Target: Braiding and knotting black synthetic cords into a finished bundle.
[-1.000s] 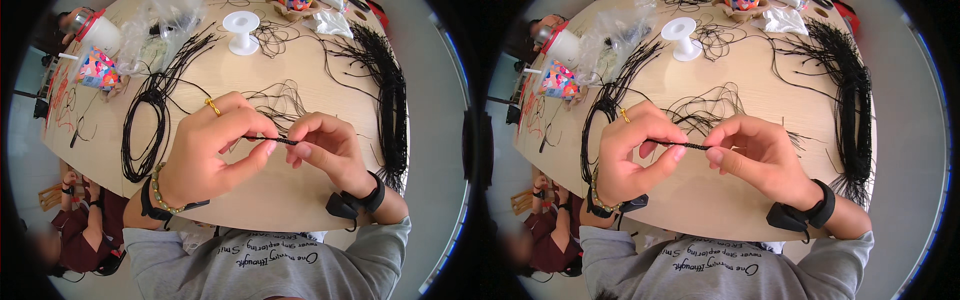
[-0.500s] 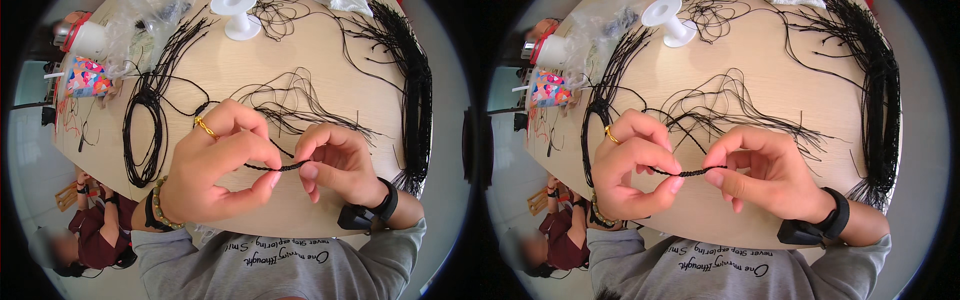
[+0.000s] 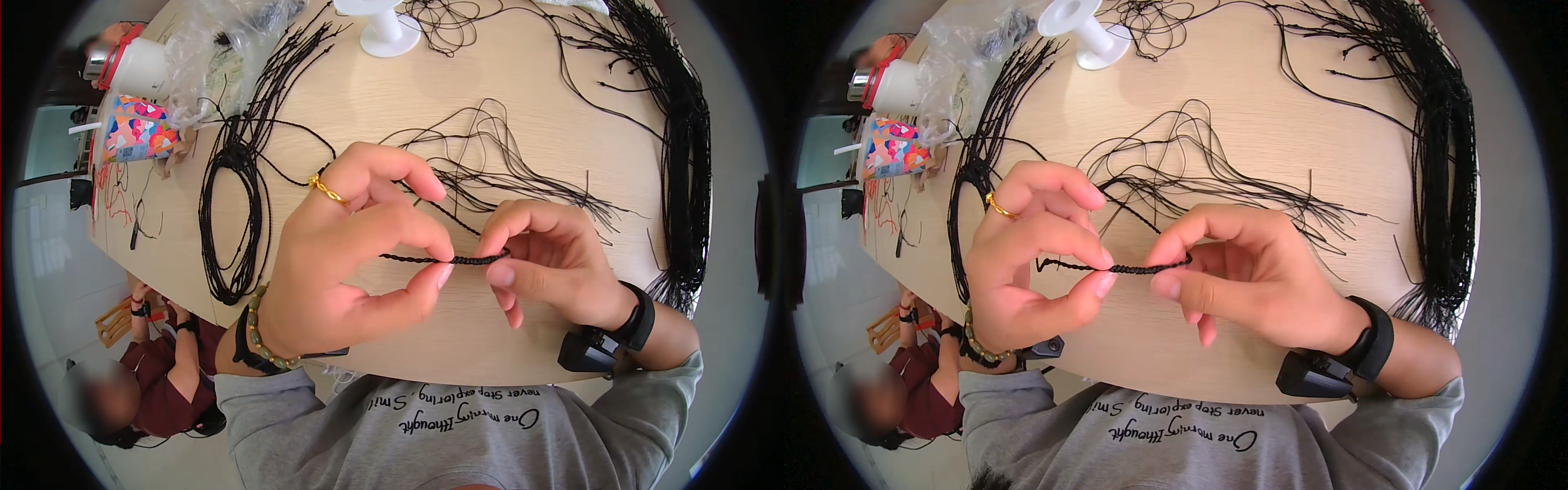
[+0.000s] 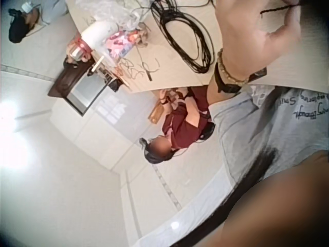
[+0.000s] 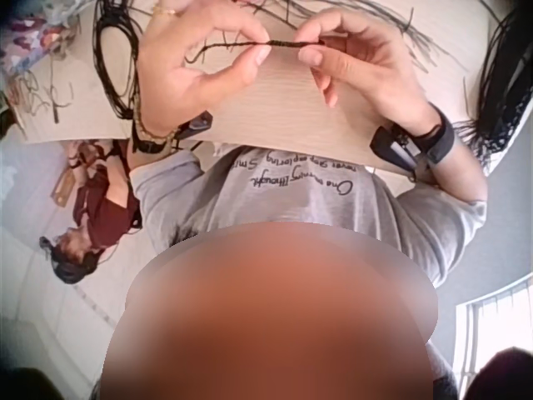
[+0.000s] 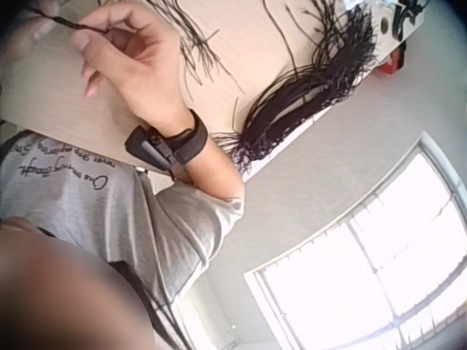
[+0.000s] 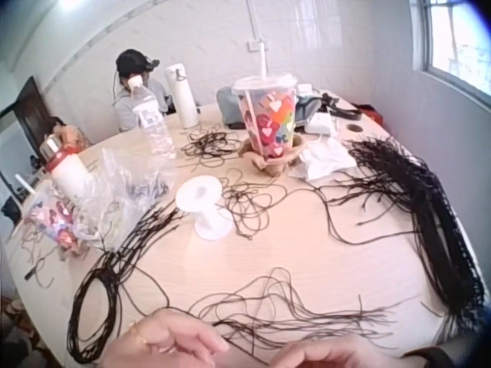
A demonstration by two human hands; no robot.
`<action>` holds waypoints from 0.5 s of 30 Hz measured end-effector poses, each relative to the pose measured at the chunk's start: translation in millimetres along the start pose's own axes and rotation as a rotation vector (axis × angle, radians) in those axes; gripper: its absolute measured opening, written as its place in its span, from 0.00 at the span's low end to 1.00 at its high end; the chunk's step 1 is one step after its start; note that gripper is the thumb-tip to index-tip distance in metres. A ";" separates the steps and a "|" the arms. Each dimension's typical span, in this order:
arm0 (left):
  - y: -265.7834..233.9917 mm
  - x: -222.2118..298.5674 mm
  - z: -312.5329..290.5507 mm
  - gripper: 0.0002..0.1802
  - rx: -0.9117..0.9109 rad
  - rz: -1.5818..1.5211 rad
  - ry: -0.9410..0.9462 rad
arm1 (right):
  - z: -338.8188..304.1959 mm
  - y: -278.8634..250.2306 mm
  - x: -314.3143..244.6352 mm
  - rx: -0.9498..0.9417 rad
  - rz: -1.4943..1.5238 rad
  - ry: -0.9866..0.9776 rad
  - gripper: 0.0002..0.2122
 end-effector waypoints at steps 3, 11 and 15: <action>0.6 -0.2 0.2 0.11 -0.017 0.001 -0.036 | 0.0 -2.7 -0.5 0.039 0.005 -0.021 0.07; 1.6 -2.2 1.0 0.11 -0.031 -0.021 -0.044 | 0.6 -2.7 0.2 0.024 -0.009 -0.038 0.06; 3.0 -2.9 1.7 0.11 -0.034 -0.030 -0.025 | 0.8 -3.3 0.6 0.037 -0.015 -0.030 0.06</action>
Point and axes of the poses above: each hand's wrist, its own z-axis towards the middle knuckle, its own y-axis out of the palm, x = y × z, the point moved 5 cm from there along z, towards the middle knuckle, and after that the axes turned 12 degrees about -x, right-handed, at the moved point
